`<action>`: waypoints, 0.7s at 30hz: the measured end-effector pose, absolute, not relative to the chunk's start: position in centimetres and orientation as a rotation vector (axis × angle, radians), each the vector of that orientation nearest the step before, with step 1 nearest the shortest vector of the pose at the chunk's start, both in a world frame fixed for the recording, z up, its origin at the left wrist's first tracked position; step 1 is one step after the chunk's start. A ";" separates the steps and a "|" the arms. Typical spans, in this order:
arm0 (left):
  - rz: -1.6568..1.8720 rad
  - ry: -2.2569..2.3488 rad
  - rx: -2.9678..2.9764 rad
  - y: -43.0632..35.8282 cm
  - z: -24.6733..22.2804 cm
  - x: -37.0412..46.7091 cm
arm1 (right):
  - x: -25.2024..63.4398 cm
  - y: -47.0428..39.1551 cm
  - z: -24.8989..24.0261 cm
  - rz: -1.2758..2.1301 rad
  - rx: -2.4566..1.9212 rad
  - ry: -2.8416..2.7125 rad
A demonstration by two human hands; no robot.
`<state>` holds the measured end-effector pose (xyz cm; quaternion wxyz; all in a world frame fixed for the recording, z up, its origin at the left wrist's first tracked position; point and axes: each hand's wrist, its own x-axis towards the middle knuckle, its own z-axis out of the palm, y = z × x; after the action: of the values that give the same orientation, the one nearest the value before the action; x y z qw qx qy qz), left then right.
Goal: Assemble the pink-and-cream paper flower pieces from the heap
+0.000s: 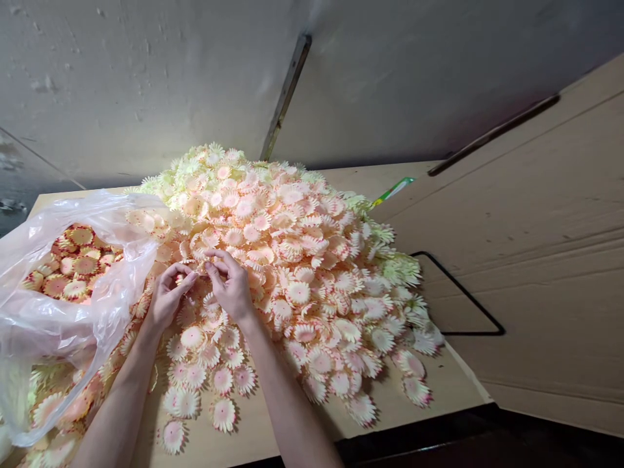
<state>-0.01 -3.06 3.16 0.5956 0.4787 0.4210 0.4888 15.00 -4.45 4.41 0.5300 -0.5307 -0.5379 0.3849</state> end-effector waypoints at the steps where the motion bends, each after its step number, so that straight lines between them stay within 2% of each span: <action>1: 1.135 0.976 1.114 -3.1 3.1 0.0 | 15.0 -4.5 4.4 0.895 -1.275 -1.287; 10: 1.077 0.900 1.135 -3.2 3.0 -0.1 | 14.7 -4.2 4.4 0.753 -1.279 -1.135; 17: 1.060 0.819 1.026 -3.3 2.7 -0.3 | 15.6 -3.4 4.7 0.733 -1.194 -0.776; 21: 1.074 0.855 0.944 -3.1 2.8 -0.3 | 15.5 -3.7 5.2 0.768 -1.219 -0.873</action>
<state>-0.27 -3.13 2.81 0.6728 0.4191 0.3797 0.4770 15.49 -3.67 5.21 0.6658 -0.5399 -0.3867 0.3401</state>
